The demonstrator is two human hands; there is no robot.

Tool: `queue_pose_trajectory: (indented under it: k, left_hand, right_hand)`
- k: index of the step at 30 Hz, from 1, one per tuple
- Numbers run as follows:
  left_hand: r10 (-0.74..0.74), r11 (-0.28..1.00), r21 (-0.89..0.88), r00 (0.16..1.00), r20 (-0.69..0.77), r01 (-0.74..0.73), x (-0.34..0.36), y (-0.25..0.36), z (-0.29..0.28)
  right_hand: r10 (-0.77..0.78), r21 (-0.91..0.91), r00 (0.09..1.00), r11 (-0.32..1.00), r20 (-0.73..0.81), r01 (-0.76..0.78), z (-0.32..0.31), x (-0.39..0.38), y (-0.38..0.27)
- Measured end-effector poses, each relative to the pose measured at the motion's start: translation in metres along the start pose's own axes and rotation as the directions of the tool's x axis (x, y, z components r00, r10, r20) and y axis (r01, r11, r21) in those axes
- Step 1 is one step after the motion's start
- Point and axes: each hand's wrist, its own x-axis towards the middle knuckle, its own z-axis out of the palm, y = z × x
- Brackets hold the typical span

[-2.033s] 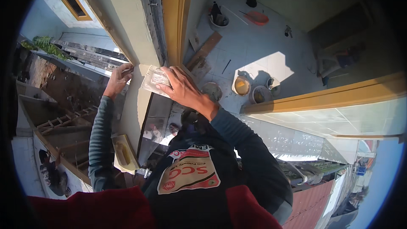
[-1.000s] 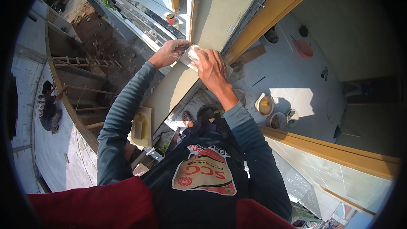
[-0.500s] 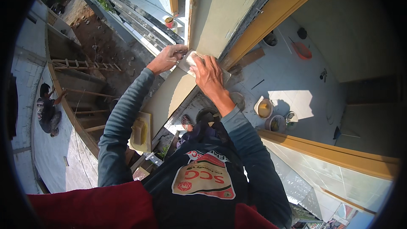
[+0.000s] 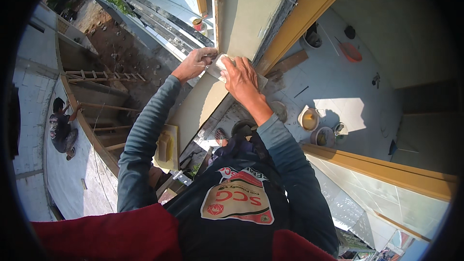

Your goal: The person applies plaster to a wall corner with a trowel, wipes the surface with a sponge, and secures a tile by hammering a wooden block against it.

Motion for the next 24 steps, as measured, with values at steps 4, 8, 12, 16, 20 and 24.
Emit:
queue_pose_trajectory:
  k: [4, 8, 12, 16, 20, 24]
  left_hand:
    - [0.003, 1.0, 0.007, 1.0, 0.004, -0.003, -0.001, 0.001, -0.001]
    - [0.042, 0.995, -0.088, 0.999, -0.003, -0.042, -0.007, 0.012, 0.001]
    - [0.012, 0.996, -0.087, 1.0, -0.007, -0.012, -0.011, 0.006, 0.0]
    - [0.012, 0.999, 0.034, 1.0, 0.021, -0.013, -0.004, 0.002, -0.002]
    - [-0.027, 1.0, 0.001, 0.999, 0.03, 0.027, -0.001, 0.0, 0.0]
    - [0.086, 0.996, -0.018, 0.996, -0.024, -0.087, -0.002, -0.003, -0.001]
  right_hand:
    - [-0.002, -0.018, 1.0, 1.0, -0.012, 0.002, 0.001, -0.002, 0.0]
    - [0.001, -0.03, 1.0, 1.0, -0.014, -0.001, -0.009, -0.009, 0.001]
    - [0.022, -0.065, 1.0, 0.998, 0.014, -0.021, -0.029, -0.029, 0.001]
    - [0.025, -0.004, 0.999, 1.0, -0.029, -0.026, -0.037, -0.035, 0.007]
    - [-0.047, 0.046, 0.995, 0.998, -0.089, 0.051, -0.023, -0.022, 0.005]
    - [-0.024, 0.028, 0.998, 0.999, -0.051, 0.025, -0.004, -0.01, -0.001]
